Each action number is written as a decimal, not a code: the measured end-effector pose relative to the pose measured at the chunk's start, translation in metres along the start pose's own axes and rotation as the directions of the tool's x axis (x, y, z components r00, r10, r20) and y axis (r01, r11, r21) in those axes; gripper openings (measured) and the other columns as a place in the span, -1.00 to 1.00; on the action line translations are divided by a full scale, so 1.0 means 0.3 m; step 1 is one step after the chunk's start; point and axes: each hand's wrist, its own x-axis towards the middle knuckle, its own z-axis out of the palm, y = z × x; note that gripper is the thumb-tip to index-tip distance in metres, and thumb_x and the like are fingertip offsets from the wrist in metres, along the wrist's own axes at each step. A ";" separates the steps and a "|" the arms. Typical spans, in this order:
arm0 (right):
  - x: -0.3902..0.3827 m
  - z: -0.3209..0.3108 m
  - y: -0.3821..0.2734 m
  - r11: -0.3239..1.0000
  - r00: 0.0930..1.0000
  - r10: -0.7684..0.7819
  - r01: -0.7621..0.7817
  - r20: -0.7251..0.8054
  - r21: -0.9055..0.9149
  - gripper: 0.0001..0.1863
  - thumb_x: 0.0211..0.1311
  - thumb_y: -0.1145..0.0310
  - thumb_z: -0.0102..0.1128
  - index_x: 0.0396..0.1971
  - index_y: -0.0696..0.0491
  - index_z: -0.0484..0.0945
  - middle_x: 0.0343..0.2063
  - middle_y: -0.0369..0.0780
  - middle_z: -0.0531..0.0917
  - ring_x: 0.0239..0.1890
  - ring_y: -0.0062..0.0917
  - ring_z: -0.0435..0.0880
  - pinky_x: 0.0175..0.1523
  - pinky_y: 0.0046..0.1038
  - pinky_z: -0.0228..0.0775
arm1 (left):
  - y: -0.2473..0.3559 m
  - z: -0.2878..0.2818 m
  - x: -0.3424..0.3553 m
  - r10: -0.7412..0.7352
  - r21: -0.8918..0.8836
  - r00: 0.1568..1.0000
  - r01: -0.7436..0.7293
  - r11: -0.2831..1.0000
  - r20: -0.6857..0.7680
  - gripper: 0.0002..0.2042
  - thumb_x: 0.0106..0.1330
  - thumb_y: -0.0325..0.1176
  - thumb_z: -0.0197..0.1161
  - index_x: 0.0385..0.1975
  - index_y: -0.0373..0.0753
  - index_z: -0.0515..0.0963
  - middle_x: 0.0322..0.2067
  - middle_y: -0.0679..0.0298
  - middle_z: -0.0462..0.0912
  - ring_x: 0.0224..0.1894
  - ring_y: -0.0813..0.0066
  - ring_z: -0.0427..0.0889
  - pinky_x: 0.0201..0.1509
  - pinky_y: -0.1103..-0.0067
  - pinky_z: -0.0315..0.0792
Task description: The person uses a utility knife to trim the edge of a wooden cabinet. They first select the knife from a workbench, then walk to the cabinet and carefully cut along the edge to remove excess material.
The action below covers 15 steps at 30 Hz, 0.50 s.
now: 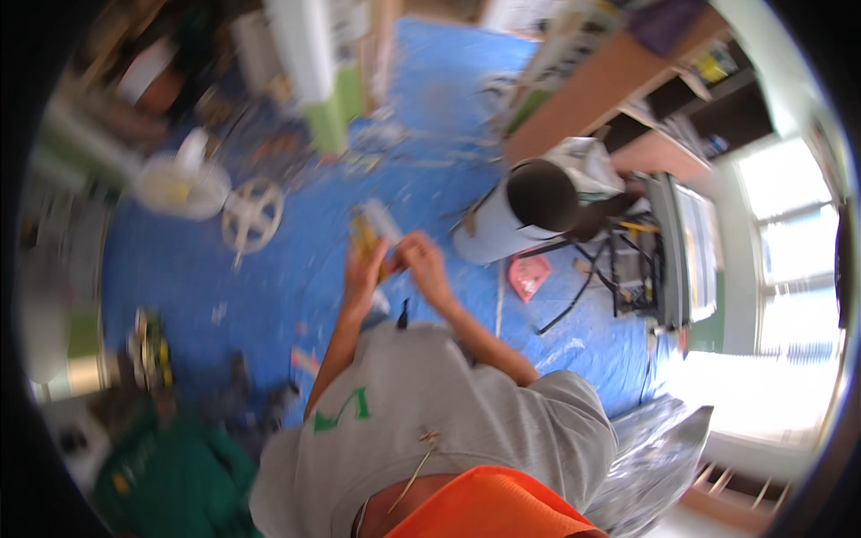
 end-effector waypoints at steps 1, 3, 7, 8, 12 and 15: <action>0.053 0.019 -0.009 0.991 0.998 0.050 -0.053 -0.028 -0.120 -0.84 0.40 0.35 0.00 -0.29 0.13 0.47 -0.53 -0.26 0.60 -0.51 -0.61 0.58 -0.37 -0.55 0.47 | 0.023 -0.008 0.050 0.053 -0.027 0.998 -0.052 0.998 0.042 -0.66 0.34 -0.30 0.25 0.05 -0.21 0.38 -0.24 0.35 0.50 -0.38 0.64 0.49 -0.35 0.63 0.41; 0.134 0.059 -0.034 0.985 0.998 0.011 -0.022 -0.066 -0.168 -0.84 0.39 0.35 0.01 -0.28 0.13 0.48 -0.52 -0.27 0.59 -0.49 -0.63 0.56 -0.33 -0.54 0.46 | 0.079 -0.020 0.153 0.000 -0.068 0.998 0.005 0.998 0.070 -0.58 0.29 -0.32 0.30 0.06 -0.29 0.31 -0.28 0.28 0.53 -0.49 0.63 0.50 -0.49 0.68 0.39; 0.274 0.075 -0.084 0.997 0.988 0.009 -0.021 -0.152 -0.076 -0.83 0.38 0.34 0.04 -0.30 0.13 0.50 -0.45 -0.28 0.59 -0.41 -0.67 0.51 -0.26 -0.56 0.40 | 0.155 0.002 0.321 0.031 -0.038 0.985 -0.025 0.999 0.170 -0.53 0.29 -0.42 0.28 0.12 -0.33 0.23 -0.25 0.25 0.57 -0.53 0.64 0.50 -0.51 0.69 0.38; 0.288 0.056 -0.076 0.998 0.981 0.003 -0.016 -0.194 -0.066 -0.83 0.37 0.34 0.05 -0.31 0.14 0.51 -0.44 -0.29 0.58 -0.39 -0.67 0.50 -0.24 -0.56 0.39 | 0.133 0.022 0.339 -0.016 -0.038 0.985 0.023 0.999 0.172 -0.52 0.29 -0.44 0.28 0.13 -0.34 0.22 -0.25 0.24 0.57 -0.54 0.65 0.50 -0.51 0.69 0.38; 0.394 -0.038 -0.056 0.999 0.942 0.051 -0.054 -0.332 -0.001 -0.81 0.30 0.32 0.11 -0.27 0.15 0.57 -0.39 -0.30 0.59 -0.29 -0.64 0.48 -0.14 -0.56 0.35 | 0.068 0.120 0.477 0.047 -0.068 0.959 -0.029 0.997 0.278 -0.53 0.28 -0.44 0.31 0.11 -0.31 0.25 -0.23 0.24 0.58 -0.54 0.62 0.50 -0.51 0.68 0.40; 0.454 -0.079 -0.055 0.999 0.850 0.033 -0.032 -0.525 0.010 -0.78 0.28 0.31 0.14 -0.23 0.13 0.63 -0.34 -0.31 0.61 -0.27 -0.63 0.51 -0.10 -0.56 0.37 | 0.044 0.184 0.566 -0.044 0.001 0.938 0.047 0.999 0.344 -0.54 0.28 -0.43 0.32 0.11 -0.31 0.28 -0.26 0.24 0.58 -0.53 0.62 0.50 -0.50 0.68 0.40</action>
